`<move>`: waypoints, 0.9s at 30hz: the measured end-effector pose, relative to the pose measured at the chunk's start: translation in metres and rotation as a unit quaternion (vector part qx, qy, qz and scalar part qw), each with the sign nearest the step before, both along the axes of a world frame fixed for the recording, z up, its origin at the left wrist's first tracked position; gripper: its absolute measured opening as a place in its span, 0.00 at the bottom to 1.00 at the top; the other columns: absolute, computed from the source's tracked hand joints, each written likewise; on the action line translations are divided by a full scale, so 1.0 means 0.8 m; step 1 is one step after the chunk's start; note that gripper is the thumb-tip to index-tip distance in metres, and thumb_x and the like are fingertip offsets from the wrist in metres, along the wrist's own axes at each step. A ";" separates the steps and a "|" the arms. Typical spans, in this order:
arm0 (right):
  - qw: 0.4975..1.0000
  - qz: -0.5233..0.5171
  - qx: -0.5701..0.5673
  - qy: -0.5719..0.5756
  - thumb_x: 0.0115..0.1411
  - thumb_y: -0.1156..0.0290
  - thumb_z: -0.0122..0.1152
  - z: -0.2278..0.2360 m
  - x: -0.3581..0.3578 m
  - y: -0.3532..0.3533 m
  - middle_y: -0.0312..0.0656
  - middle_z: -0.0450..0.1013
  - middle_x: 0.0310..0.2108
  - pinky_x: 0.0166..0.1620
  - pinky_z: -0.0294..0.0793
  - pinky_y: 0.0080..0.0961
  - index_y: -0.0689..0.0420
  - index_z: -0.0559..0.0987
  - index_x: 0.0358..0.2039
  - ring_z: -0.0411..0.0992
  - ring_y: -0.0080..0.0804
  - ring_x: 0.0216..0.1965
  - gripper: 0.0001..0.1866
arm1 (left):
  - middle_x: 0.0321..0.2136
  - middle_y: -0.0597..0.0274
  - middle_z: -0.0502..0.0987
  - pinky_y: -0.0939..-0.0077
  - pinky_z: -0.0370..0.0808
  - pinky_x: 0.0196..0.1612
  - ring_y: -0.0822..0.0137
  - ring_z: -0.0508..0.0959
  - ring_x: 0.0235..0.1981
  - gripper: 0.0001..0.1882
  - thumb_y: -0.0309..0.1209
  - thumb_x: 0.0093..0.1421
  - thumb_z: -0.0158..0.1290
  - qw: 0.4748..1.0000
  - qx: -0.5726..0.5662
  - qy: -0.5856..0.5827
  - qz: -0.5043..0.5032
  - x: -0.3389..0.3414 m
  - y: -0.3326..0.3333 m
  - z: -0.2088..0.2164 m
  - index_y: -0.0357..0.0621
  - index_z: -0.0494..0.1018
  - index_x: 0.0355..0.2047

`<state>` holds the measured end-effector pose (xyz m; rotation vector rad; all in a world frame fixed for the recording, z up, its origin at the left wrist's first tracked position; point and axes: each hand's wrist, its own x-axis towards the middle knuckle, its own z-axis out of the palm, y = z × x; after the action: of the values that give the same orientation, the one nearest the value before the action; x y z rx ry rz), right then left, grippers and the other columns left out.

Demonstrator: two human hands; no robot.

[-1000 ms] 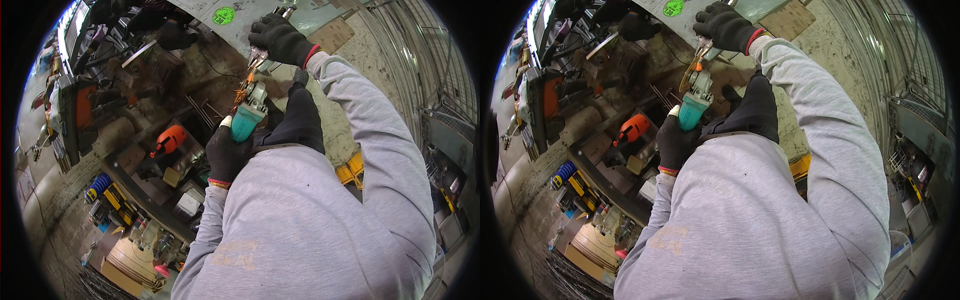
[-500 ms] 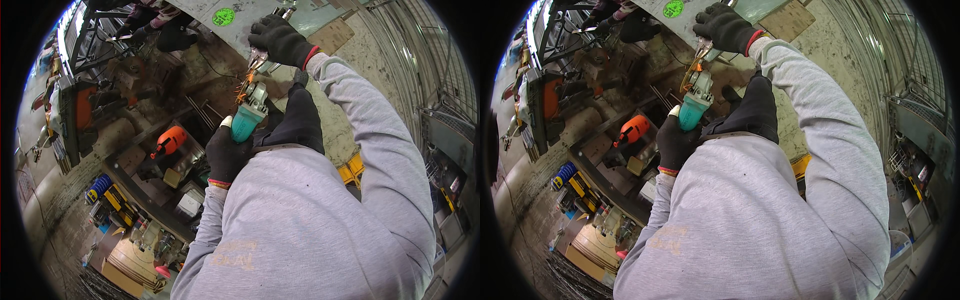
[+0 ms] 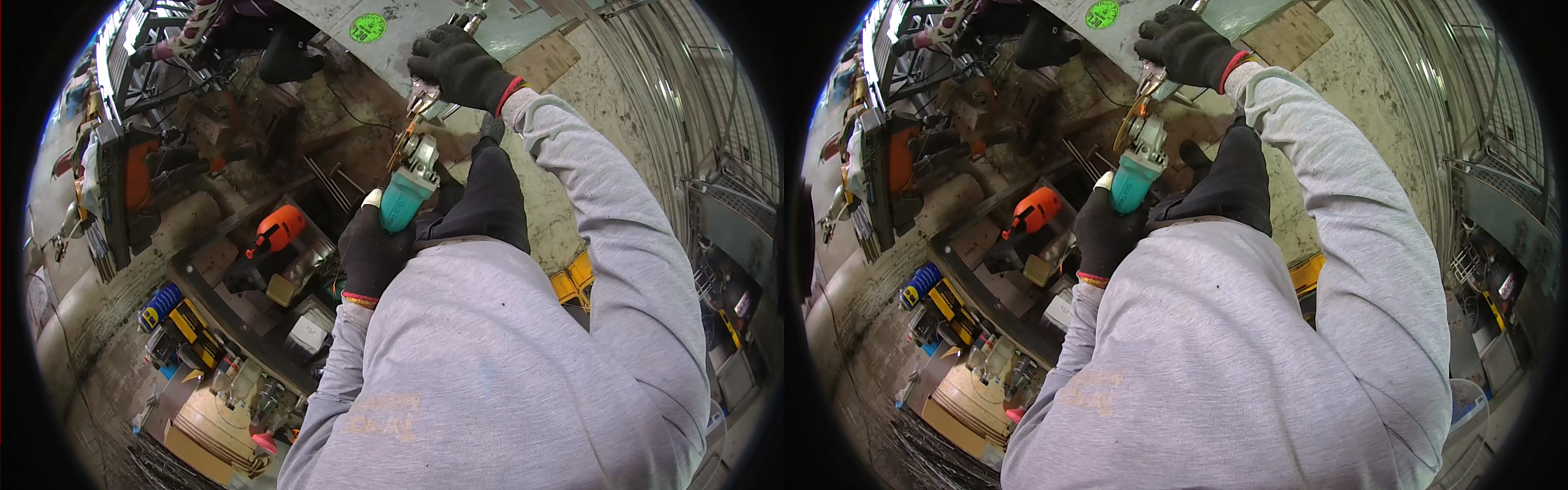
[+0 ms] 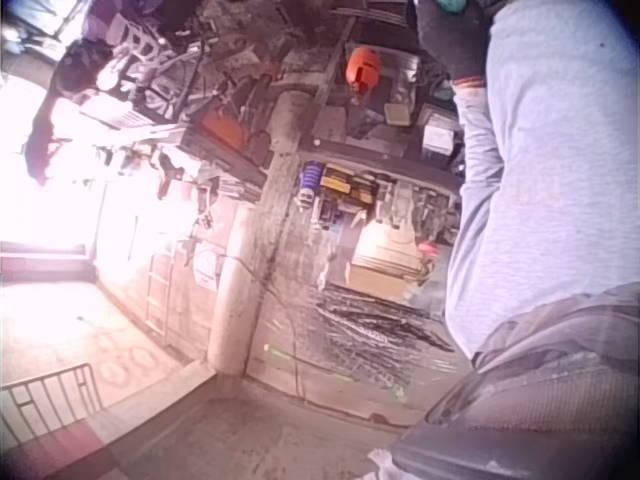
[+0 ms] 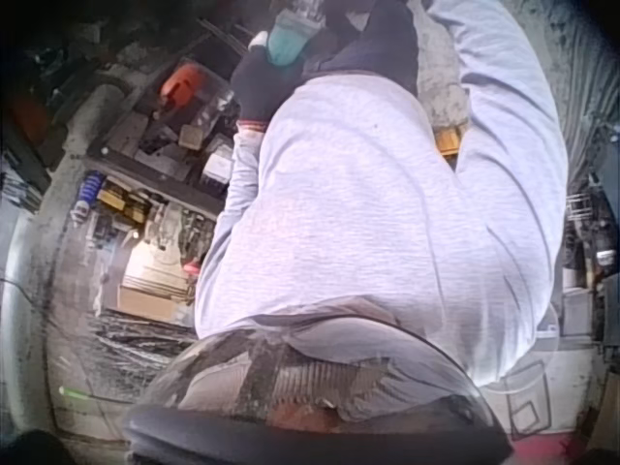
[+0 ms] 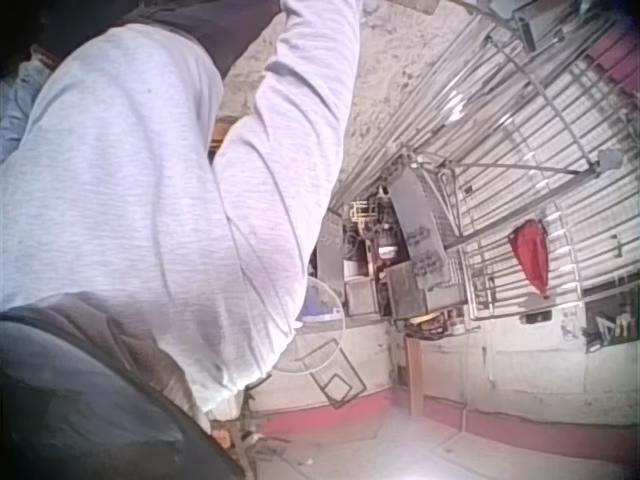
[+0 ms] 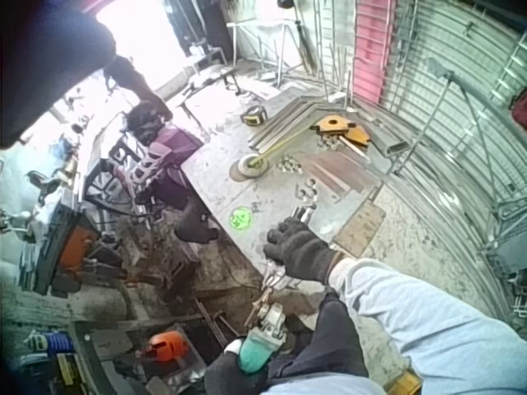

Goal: Grinding small metal parts using an angle grinder and pliers on a workbench.

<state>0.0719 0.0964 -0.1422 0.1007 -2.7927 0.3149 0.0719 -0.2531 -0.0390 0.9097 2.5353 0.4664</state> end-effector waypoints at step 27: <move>0.994 0.014 -0.101 0.024 0.63 0.71 0.72 -0.018 0.027 0.013 0.42 0.80 0.59 0.72 0.72 0.48 0.48 0.86 0.57 0.75 0.51 0.66 0.21 | 0.42 0.44 0.89 0.55 0.86 0.47 0.43 0.91 0.45 0.31 0.36 0.55 0.72 0.993 0.077 -0.075 0.038 0.007 -0.029 -0.006 0.41 0.82 0.59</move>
<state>0.0936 0.1071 -0.1569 0.0990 -2.6970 0.5918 0.0776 -0.2763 -0.0436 0.7998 2.4295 0.7348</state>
